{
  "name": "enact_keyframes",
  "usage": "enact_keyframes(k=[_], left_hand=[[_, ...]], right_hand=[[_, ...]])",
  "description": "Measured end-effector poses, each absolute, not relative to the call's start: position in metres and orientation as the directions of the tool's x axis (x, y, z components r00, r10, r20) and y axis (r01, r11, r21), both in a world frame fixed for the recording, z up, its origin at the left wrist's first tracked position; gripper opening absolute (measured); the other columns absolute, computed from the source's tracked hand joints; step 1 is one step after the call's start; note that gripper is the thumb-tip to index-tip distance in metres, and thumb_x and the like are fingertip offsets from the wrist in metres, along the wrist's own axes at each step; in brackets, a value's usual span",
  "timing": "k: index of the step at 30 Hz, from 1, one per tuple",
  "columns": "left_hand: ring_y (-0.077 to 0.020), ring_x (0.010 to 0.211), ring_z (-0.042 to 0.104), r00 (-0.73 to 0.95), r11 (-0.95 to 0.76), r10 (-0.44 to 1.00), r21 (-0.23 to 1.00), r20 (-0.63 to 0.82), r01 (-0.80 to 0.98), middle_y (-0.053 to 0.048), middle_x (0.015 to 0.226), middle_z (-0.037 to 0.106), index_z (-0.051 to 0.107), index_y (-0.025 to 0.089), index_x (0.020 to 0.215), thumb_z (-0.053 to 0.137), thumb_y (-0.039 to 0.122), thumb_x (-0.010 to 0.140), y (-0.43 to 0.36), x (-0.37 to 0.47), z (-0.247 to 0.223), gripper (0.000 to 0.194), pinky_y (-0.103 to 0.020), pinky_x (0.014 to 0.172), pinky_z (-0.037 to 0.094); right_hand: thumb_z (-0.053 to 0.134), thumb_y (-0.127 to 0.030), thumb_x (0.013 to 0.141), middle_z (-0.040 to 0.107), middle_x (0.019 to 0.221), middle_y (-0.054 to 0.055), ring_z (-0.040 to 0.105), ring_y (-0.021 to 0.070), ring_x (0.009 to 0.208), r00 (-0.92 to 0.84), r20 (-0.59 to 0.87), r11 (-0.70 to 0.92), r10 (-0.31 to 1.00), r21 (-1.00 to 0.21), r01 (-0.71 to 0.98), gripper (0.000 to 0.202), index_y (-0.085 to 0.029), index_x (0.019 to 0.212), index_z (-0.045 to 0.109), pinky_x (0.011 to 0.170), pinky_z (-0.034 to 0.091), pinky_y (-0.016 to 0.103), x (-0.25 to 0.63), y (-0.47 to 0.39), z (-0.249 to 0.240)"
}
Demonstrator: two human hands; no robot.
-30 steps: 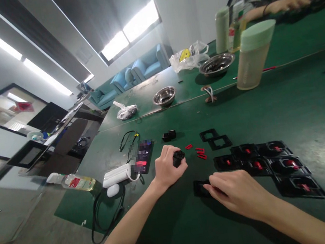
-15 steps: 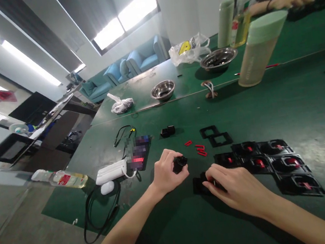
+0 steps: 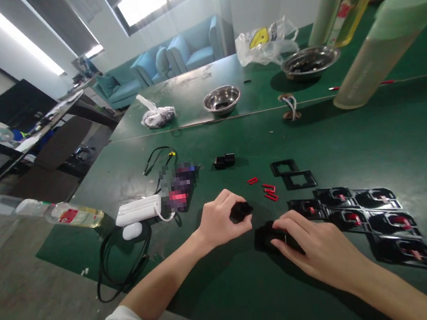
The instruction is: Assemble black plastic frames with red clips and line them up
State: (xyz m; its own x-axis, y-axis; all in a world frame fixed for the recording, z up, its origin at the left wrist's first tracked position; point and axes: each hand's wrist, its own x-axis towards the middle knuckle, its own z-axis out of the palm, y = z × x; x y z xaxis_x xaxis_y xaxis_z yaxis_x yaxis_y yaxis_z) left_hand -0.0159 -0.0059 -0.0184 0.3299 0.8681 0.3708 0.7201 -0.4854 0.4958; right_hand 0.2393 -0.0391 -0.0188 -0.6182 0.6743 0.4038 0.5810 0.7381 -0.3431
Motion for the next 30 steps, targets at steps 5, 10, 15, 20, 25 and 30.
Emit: enact_keyframes(k=[5, 10, 15, 20, 25, 30], left_hand=[[-0.0128, 0.078, 0.068, 0.337, -0.477, 0.876, 0.518, 0.345, 0.710, -0.001, 0.097, 0.070, 0.071, 0.021, 0.107, 0.075, 0.027, 0.081, -0.008, -0.018, -0.017, 0.027, -0.022, 0.064, 0.055], [-0.0127, 0.079, 0.069, 0.336, -0.487, 0.870, 0.517, 0.361, 0.704, -0.002, 0.099, 0.071, 0.071, 0.021, 0.109, 0.075, 0.028, 0.082, -0.008, -0.019, -0.019, 0.028, -0.022, 0.066, 0.056], [-0.0139, 0.081, 0.071, 0.357, -0.508, 0.857, 0.486, 0.373, 0.711, -0.002, 0.100, 0.072, 0.071, 0.021, 0.111, 0.073, 0.031, 0.085, -0.009, -0.021, -0.020, 0.028, -0.022, 0.065, 0.057], [-0.0149, 0.083, 0.073, 0.433, -0.577, 0.814, 0.457, 0.387, 0.677, -0.004, 0.103, 0.074, 0.070, 0.019, 0.114, 0.070, 0.032, 0.087, -0.009, -0.024, -0.017, 0.030, -0.024, 0.066, 0.059], [-0.0159, 0.086, 0.074, 0.469, -0.613, 0.789, 0.449, 0.398, 0.650, -0.005, 0.105, 0.076, 0.069, 0.019, 0.115, 0.068, 0.032, 0.088, -0.008, -0.024, -0.014, 0.030, -0.026, 0.072, 0.061], [-0.0167, 0.087, 0.075, 0.483, -0.622, 0.782, 0.436, 0.395, 0.651, -0.005, 0.109, 0.076, 0.067, 0.019, 0.118, 0.067, 0.031, 0.087, -0.008, -0.024, -0.014, 0.033, -0.028, 0.076, 0.062]], right_hand=[[0.048, -0.041, 0.111, 0.070, 0.104, 0.009, 0.069, 0.0177, 0.069, -0.651, 0.422, 0.772, 0.631, -0.255, 0.583, 0.030, -0.016, 0.123, 0.058, 0.053, 0.047, 0.028, 0.241, -0.049, -0.019], [0.044, -0.048, 0.112, 0.074, 0.099, 0.008, 0.069, 0.0170, 0.061, -0.644, 0.417, 0.760, 0.641, -0.232, 0.606, 0.039, -0.015, 0.126, 0.059, 0.049, 0.047, 0.029, 0.245, -0.049, -0.018], [0.038, -0.049, 0.114, 0.080, 0.097, 0.009, 0.079, 0.0212, 0.075, -0.645, 0.407, 0.757, 0.646, -0.234, 0.611, 0.044, -0.013, 0.129, 0.059, 0.057, 0.054, 0.030, 0.250, -0.044, -0.021], [0.038, -0.049, 0.114, 0.082, 0.103, 0.012, 0.081, 0.0231, 0.079, -0.667, 0.410, 0.774, 0.623, -0.199, 0.601, 0.046, -0.012, 0.130, 0.060, 0.059, 0.057, 0.031, 0.253, -0.042, -0.025], [0.038, -0.049, 0.114, 0.082, 0.099, 0.013, 0.080, 0.0233, 0.076, -0.676, 0.408, 0.781, 0.614, -0.187, 0.596, 0.047, -0.011, 0.130, 0.061, 0.057, 0.056, 0.032, 0.254, -0.042, -0.027], [0.041, -0.050, 0.113, 0.082, 0.095, 0.011, 0.079, 0.0230, 0.072, -0.674, 0.422, 0.786, 0.606, -0.188, 0.589, 0.047, -0.011, 0.130, 0.061, 0.056, 0.055, 0.032, 0.255, -0.041, -0.027]])
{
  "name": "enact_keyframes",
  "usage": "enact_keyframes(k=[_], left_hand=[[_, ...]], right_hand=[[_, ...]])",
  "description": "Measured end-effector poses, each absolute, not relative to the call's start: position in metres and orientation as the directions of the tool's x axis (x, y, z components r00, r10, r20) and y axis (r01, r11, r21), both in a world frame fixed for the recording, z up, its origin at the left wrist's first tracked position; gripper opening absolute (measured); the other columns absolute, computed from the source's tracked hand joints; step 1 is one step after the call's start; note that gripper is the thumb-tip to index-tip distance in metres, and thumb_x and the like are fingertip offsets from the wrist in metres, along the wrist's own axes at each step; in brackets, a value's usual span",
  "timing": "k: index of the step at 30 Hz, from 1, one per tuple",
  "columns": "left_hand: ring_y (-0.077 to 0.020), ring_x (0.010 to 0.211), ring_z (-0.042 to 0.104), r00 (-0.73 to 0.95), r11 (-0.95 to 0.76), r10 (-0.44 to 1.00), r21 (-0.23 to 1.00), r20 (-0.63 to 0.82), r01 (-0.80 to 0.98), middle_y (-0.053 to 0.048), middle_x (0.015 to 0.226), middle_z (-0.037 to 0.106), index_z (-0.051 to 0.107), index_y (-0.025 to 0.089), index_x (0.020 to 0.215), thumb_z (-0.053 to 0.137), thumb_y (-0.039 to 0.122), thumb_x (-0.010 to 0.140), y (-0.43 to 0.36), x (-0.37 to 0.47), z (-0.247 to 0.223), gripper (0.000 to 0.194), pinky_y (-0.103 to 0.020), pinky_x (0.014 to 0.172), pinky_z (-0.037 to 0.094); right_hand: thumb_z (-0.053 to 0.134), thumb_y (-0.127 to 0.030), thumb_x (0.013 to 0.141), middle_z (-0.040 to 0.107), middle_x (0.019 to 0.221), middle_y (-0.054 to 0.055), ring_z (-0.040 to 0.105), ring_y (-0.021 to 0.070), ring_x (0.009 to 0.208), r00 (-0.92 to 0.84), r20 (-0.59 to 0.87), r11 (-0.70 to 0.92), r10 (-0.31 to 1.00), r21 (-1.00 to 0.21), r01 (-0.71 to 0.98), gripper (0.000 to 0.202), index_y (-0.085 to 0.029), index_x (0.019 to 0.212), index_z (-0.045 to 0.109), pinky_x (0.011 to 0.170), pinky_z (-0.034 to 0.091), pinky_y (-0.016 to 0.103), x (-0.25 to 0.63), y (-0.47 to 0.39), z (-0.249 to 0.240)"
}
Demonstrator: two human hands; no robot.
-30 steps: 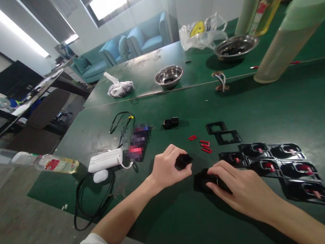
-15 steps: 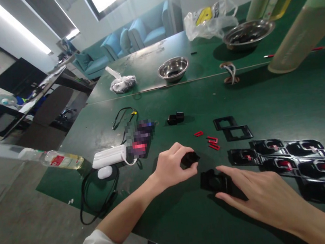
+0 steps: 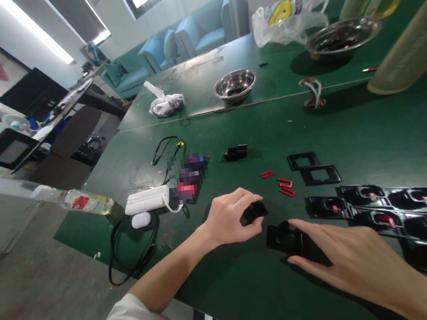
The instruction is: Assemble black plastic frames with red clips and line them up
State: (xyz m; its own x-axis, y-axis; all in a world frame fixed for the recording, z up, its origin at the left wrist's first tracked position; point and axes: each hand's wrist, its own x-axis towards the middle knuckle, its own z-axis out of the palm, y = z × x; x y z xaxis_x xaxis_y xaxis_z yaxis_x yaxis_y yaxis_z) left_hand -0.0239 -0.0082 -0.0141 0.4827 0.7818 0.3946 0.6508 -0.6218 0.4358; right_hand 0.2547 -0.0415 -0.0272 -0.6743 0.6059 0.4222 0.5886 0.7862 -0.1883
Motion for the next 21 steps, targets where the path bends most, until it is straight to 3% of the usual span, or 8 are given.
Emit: enact_keyframes(k=[6, 12, 21], left_hand=[[-0.0184, 0.093, 0.076, 0.493, -0.621, 0.783, 0.427, 0.380, 0.657, -0.006, 0.114, 0.075, 0.064, 0.020, 0.126, 0.068, 0.032, 0.087, -0.0082, -0.0253, -0.0150, 0.042, -0.030, 0.080, 0.064], [-0.0203, 0.099, 0.074, 0.435, -0.576, 0.816, 0.458, 0.382, 0.678, -0.008, 0.112, 0.073, 0.063, 0.020, 0.123, 0.071, 0.058, 0.093, -0.0088, -0.0251, -0.0166, 0.049, -0.031, 0.079, 0.065], [-0.0177, 0.093, 0.075, 0.488, -0.630, 0.776, 0.445, 0.400, 0.637, -0.007, 0.106, 0.076, 0.068, 0.020, 0.112, 0.066, 0.044, 0.097, -0.0081, -0.0249, -0.0166, 0.028, -0.029, 0.080, 0.063]], right_hand=[[0.045, -0.052, 0.111, 0.081, 0.095, 0.012, 0.078, 0.0233, 0.073, -0.679, 0.428, 0.797, 0.596, -0.212, 0.566, 0.047, -0.012, 0.129, 0.062, 0.058, 0.055, 0.032, 0.2580, -0.0400, -0.0269], [0.045, -0.053, 0.111, 0.080, 0.092, 0.011, 0.078, 0.0234, 0.071, -0.682, 0.424, 0.797, 0.596, -0.209, 0.567, 0.049, -0.011, 0.129, 0.063, 0.057, 0.055, 0.032, 0.2591, -0.0382, -0.0291], [0.059, -0.051, 0.104, 0.082, 0.098, 0.012, 0.078, 0.0256, 0.071, -0.664, 0.406, 0.777, 0.628, -0.274, 0.567, 0.047, -0.013, 0.130, 0.067, 0.057, 0.054, 0.033, 0.2610, -0.0378, -0.0322]])
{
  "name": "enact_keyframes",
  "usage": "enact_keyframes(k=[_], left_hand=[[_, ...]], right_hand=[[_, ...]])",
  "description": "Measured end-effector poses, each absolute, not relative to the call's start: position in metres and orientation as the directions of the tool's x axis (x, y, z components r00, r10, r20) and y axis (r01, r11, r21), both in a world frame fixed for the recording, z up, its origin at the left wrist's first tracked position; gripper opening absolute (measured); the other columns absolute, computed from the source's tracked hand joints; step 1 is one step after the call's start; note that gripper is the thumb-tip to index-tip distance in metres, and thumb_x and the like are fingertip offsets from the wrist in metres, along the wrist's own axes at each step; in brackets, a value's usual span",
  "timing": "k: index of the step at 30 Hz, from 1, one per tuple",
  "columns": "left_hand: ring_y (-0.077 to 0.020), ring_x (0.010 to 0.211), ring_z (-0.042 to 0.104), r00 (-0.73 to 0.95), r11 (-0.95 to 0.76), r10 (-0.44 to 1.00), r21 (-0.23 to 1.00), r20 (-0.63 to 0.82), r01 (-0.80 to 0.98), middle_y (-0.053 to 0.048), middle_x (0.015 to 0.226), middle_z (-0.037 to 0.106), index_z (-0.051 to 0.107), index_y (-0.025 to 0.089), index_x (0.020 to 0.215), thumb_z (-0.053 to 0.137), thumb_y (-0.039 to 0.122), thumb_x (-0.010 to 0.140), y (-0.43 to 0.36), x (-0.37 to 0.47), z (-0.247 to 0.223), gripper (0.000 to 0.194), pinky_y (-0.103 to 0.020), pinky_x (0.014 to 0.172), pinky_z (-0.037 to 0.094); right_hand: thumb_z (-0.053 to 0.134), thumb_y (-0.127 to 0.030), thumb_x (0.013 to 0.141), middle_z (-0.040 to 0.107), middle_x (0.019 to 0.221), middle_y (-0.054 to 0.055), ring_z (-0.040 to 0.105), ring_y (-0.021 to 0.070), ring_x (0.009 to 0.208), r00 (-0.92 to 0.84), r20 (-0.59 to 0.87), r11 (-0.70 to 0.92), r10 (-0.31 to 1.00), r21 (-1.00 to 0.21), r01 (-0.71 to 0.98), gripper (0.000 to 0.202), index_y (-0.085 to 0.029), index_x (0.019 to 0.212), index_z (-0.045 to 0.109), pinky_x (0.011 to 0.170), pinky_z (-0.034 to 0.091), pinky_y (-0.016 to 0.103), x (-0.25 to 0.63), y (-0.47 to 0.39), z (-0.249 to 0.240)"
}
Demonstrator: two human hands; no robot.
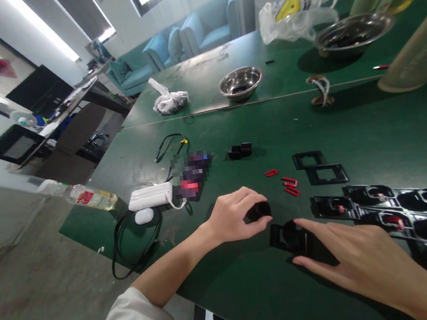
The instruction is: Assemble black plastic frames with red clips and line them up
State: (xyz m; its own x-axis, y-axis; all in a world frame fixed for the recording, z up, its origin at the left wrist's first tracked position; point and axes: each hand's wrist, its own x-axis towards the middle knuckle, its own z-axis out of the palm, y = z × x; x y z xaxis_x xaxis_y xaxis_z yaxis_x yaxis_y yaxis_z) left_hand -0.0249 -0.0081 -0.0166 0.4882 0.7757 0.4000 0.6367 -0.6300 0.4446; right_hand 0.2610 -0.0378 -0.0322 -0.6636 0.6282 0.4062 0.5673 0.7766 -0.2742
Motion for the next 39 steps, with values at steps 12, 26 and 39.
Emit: enact_keyframes(k=[12, 26, 39], left_hand=[[-0.0161, 0.087, 0.076, 0.522, -0.672, 0.740, 0.434, 0.424, 0.600, -0.006, 0.111, 0.077, 0.066, 0.019, 0.119, 0.064, 0.034, 0.091, -0.0097, -0.0258, -0.0169, 0.031, -0.027, 0.075, 0.062], [-0.0196, 0.096, 0.076, 0.574, -0.688, 0.726, 0.391, 0.380, 0.611, -0.009, 0.120, 0.074, 0.063, 0.020, 0.129, 0.065, 0.050, 0.094, -0.0107, -0.0264, -0.0155, 0.047, -0.030, 0.082, 0.062], [-0.0178, 0.088, 0.077, 0.566, -0.689, 0.723, 0.349, 0.397, 0.635, -0.008, 0.107, 0.078, 0.068, 0.019, 0.120, 0.060, 0.051, 0.102, -0.0095, -0.0267, -0.0209, 0.038, -0.028, 0.078, 0.062]], right_hand=[[0.052, -0.054, 0.107, 0.082, 0.094, 0.011, 0.078, 0.0250, 0.071, -0.678, 0.387, 0.778, 0.626, -0.246, 0.578, 0.048, -0.013, 0.130, 0.064, 0.057, 0.053, 0.033, 0.2618, -0.0369, -0.0325], [0.055, -0.051, 0.106, 0.082, 0.100, 0.012, 0.080, 0.0256, 0.078, -0.697, 0.383, 0.795, 0.606, -0.293, 0.531, 0.046, -0.013, 0.131, 0.062, 0.062, 0.060, 0.034, 0.2620, -0.0341, -0.0254], [0.054, -0.050, 0.107, 0.082, 0.097, 0.012, 0.080, 0.0257, 0.075, -0.689, 0.384, 0.789, 0.614, -0.290, 0.541, 0.044, -0.012, 0.129, 0.063, 0.061, 0.060, 0.034, 0.2630, -0.0351, -0.0253]])
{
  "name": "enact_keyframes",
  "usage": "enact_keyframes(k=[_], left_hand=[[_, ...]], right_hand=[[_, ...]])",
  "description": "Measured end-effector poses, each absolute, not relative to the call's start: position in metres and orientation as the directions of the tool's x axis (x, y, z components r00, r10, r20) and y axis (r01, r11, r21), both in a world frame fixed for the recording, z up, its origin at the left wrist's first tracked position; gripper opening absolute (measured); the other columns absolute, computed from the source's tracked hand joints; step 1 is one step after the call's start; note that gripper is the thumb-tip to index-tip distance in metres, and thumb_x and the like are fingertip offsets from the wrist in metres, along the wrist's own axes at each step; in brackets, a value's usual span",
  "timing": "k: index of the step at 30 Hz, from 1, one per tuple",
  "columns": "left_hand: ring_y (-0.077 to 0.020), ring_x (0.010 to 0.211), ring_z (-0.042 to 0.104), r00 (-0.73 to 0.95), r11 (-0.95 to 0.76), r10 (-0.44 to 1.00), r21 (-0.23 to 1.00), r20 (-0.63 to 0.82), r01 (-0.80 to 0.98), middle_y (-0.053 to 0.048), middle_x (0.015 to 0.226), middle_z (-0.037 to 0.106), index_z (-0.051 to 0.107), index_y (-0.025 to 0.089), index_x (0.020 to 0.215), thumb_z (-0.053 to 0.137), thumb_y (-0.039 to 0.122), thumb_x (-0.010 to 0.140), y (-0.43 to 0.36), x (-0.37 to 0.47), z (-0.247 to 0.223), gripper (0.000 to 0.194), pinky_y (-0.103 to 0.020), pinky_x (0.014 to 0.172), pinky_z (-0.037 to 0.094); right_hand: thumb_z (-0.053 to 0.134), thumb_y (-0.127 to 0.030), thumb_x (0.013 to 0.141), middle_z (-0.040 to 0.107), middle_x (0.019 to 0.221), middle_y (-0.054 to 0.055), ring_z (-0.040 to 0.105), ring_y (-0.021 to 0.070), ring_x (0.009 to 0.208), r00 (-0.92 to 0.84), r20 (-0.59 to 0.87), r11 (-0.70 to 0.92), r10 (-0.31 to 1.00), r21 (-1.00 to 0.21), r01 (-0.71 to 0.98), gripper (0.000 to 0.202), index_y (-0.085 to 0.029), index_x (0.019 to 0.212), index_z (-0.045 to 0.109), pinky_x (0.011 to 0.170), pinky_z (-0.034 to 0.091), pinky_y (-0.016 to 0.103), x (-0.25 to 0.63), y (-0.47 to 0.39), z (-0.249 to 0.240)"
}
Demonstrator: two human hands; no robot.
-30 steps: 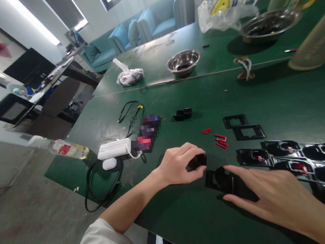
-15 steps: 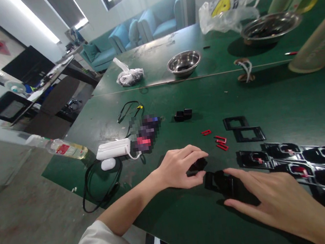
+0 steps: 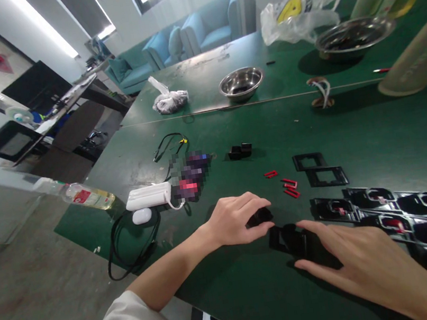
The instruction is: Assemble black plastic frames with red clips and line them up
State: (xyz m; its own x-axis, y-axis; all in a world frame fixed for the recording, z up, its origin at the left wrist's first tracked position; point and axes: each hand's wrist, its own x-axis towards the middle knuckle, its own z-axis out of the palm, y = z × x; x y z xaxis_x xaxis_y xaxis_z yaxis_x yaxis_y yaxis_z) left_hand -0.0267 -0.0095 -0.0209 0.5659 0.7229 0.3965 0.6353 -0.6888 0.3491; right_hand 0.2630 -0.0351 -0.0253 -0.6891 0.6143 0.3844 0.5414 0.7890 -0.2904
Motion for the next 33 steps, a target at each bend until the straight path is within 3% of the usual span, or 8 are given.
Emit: enact_keyframes(k=[8, 12, 22, 33], left_hand=[[-0.0157, 0.091, 0.079, 0.617, -0.776, 0.628, 0.326, 0.474, 0.540, -0.007, 0.111, 0.080, 0.067, 0.018, 0.121, 0.059, 0.038, 0.102, -0.0102, -0.0257, -0.0208, 0.029, -0.025, 0.075, 0.061], [-0.0159, 0.092, 0.079, 0.622, -0.763, 0.645, 0.330, 0.444, 0.556, -0.007, 0.112, 0.081, 0.068, 0.018, 0.121, 0.057, 0.038, 0.102, -0.0106, -0.0258, -0.0200, 0.029, -0.025, 0.077, 0.061], [-0.0190, 0.091, 0.077, 0.625, -0.721, 0.692, 0.295, 0.361, 0.628, -0.009, 0.116, 0.075, 0.062, 0.017, 0.128, 0.062, 0.068, 0.098, -0.0122, -0.0292, -0.0161, 0.059, -0.028, 0.074, 0.059], [-0.0159, 0.076, 0.074, 0.608, -0.683, 0.729, 0.276, 0.315, 0.677, -0.003, 0.097, 0.075, 0.067, 0.019, 0.106, 0.057, 0.070, 0.099, -0.0108, -0.0307, -0.0168, 0.053, -0.028, 0.066, 0.052]], right_hand=[[0.050, -0.046, 0.110, 0.082, 0.100, 0.011, 0.081, 0.0243, 0.080, -0.703, 0.391, 0.804, 0.594, -0.275, 0.527, 0.040, -0.013, 0.127, 0.064, 0.064, 0.061, 0.032, 0.2627, -0.0324, -0.0243], [0.049, -0.043, 0.111, 0.082, 0.101, 0.012, 0.081, 0.0241, 0.081, -0.728, 0.395, 0.829, 0.560, -0.259, 0.496, 0.037, -0.013, 0.123, 0.066, 0.065, 0.063, 0.032, 0.2636, -0.0315, -0.0248], [0.049, -0.048, 0.111, 0.082, 0.103, 0.013, 0.082, 0.0247, 0.084, -0.742, 0.384, 0.835, 0.550, -0.253, 0.488, 0.044, -0.010, 0.130, 0.063, 0.069, 0.065, 0.034, 0.2645, -0.0312, -0.0226], [0.051, -0.043, 0.110, 0.082, 0.099, 0.012, 0.081, 0.0235, 0.079, -0.733, 0.404, 0.836, 0.548, -0.260, 0.483, 0.037, -0.012, 0.124, 0.066, 0.066, 0.062, 0.032, 0.2654, -0.0313, -0.0259]])
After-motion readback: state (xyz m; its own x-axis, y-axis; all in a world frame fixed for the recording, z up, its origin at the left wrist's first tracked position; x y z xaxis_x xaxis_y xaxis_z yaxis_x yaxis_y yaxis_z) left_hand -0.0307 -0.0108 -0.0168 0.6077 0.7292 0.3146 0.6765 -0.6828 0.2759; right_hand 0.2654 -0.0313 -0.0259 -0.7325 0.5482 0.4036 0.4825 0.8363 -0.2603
